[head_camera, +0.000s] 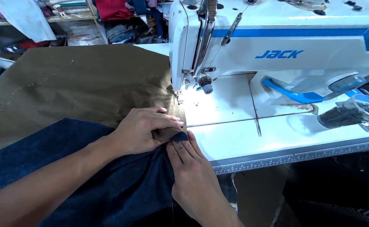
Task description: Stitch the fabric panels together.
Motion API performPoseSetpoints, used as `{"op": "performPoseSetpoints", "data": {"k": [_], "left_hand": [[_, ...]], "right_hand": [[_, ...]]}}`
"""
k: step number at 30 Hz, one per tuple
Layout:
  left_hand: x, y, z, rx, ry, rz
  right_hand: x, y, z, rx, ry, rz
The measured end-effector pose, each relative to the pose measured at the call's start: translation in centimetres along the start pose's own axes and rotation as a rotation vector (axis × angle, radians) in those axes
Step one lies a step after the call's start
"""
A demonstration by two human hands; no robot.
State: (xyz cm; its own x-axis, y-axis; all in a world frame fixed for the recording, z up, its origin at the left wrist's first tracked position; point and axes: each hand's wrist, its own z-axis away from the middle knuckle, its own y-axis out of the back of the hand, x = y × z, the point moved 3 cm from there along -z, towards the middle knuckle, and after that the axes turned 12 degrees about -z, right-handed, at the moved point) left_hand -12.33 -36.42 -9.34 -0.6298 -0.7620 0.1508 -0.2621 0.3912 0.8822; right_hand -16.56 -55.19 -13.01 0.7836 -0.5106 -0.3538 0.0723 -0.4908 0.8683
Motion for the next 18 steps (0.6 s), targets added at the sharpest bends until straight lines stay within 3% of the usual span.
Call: {"op": "performPoseSetpoints", "data": {"k": [18], "left_hand": [[-0.78,0.1,-0.1,-0.003,-0.007,0.042]], "right_hand": [[0.47,0.2,0.03,-0.021,-0.018,-0.028]]}}
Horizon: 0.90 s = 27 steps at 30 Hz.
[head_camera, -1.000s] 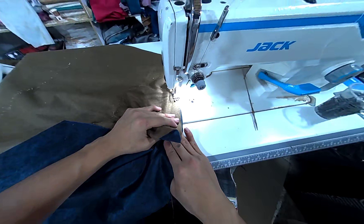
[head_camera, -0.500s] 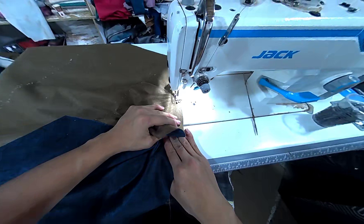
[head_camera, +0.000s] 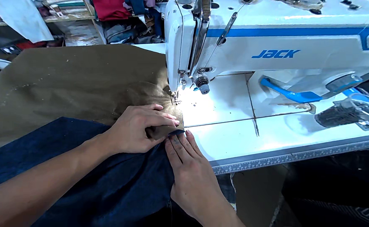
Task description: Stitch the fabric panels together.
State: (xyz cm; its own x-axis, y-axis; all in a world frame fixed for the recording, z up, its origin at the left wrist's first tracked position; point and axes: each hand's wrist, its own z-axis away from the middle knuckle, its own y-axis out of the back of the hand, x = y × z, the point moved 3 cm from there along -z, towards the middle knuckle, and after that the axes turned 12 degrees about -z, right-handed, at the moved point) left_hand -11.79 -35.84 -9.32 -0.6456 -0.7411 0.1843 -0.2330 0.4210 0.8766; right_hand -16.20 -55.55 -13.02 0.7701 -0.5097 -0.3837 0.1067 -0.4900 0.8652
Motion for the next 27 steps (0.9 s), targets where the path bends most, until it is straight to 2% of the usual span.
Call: {"op": "performPoseSetpoints", "data": {"k": [27], "left_hand": [[-2.4,-0.1,-1.1,0.011,0.003,-0.113]], "right_hand": [[-0.1,-0.4,-0.1,-0.008,0.026,0.021]]}}
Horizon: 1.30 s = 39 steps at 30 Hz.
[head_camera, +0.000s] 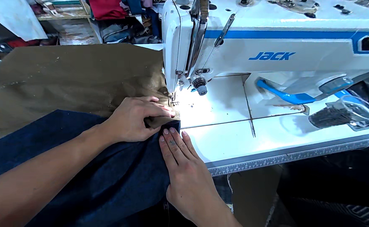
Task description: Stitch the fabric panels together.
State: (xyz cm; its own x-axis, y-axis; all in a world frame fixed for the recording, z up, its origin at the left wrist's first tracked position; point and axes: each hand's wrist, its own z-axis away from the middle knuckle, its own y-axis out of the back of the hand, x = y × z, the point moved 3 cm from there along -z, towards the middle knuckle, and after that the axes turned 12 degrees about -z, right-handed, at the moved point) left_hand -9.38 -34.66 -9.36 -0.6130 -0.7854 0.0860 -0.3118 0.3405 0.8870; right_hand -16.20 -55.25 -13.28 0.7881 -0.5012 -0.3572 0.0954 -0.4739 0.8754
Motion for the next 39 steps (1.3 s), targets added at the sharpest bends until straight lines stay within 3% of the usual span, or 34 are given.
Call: {"op": "performPoseSetpoints", "data": {"k": [11,14,19,24,28,33,36,39], "left_hand": [[-1.2,0.0,-0.5,0.009,0.025,-0.091],[0.7,0.4,-0.4,-0.008,0.052,-0.182],[6.9,2.0,0.4,-0.087,0.038,-0.523],[8.9,7.1,1.4,-0.127,0.426,-0.738],[9.1,10.1,1.9,-0.109,0.703,-0.739],[9.3,6.6,1.8,-0.156,0.589,-0.293],[8.3,3.2,2.4,-0.159,0.554,-0.254],[7.9,1.6,2.9,-0.039,0.321,-0.293]], "right_hand": [[0.1,-0.1,0.0,0.019,-0.004,-0.015],[0.2,-0.2,0.2,0.048,0.031,-0.049],[0.5,-0.1,1.1,0.084,0.282,-0.168],[0.0,-1.1,2.2,0.231,0.284,-0.186],[-0.4,-1.6,2.4,0.289,0.256,-0.175],[-0.2,-1.8,2.5,0.298,0.273,-0.19],[-0.1,-1.7,2.5,0.309,0.28,-0.178],[-0.1,-1.8,2.5,0.322,0.284,-0.176]]}}
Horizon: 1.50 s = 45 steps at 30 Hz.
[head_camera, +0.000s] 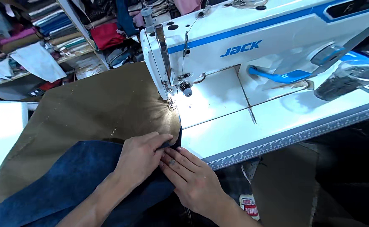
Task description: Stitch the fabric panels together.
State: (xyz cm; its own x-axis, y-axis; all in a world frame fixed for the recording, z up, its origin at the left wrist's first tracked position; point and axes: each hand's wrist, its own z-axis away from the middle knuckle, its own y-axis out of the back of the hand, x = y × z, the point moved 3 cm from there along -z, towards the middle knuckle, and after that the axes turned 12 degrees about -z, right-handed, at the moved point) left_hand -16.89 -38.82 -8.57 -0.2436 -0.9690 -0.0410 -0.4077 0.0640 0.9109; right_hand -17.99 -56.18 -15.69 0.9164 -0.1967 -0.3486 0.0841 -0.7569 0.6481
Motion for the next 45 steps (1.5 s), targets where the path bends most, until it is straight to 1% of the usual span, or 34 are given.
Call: {"op": "performPoseSetpoints", "data": {"k": [2,5,7,11,17,23,29,35,38,39,41,43,45], "left_hand": [[0.1,-0.3,-0.1,0.081,-0.131,-0.041],[0.2,-0.8,-0.5,0.01,-0.236,0.046],[0.1,-1.3,-0.7,-0.029,-0.272,0.125],[-0.2,-1.6,-0.9,-0.039,-0.311,0.204],[-0.5,-1.5,-0.8,-0.027,-0.282,0.226],[-0.7,-1.6,-0.8,-0.011,-0.272,0.199],[-0.7,-1.7,-1.1,-0.006,-0.231,0.204],[-0.6,-1.4,-1.1,-0.067,-0.166,0.197],[-0.3,-0.8,-0.9,-0.197,-0.12,0.203],[-0.1,-0.7,-0.7,-0.231,-0.127,0.204],[0.2,-0.8,-0.3,-0.245,-0.182,0.179],[0.4,-1.1,-0.2,-0.205,-0.225,0.159],[0.7,-1.1,-0.2,-0.17,-0.229,0.144]], "right_hand": [[0.0,0.0,0.0,0.015,0.007,-0.002],[-0.1,-0.1,0.1,0.039,-0.005,-0.015],[-0.5,-0.3,0.2,0.058,-0.026,-0.018],[-1.2,-0.8,0.1,0.105,-0.083,0.002],[-1.5,-1.0,-0.2,0.129,-0.113,0.029],[-1.8,-0.7,-0.6,0.028,-0.162,0.079],[-1.9,-0.3,-1.1,-0.022,-0.199,0.102],[-1.7,0.1,-1.3,-0.061,-0.218,0.1],[-1.4,0.4,-1.3,-0.038,-0.217,0.081],[-1.3,0.5,-1.3,-0.031,-0.216,0.076],[-1.2,0.7,-1.3,-0.031,-0.223,0.075],[-1.2,0.8,-1.5,-0.046,-0.236,0.082],[-1.1,0.8,-1.6,-0.048,-0.241,0.085]]}}
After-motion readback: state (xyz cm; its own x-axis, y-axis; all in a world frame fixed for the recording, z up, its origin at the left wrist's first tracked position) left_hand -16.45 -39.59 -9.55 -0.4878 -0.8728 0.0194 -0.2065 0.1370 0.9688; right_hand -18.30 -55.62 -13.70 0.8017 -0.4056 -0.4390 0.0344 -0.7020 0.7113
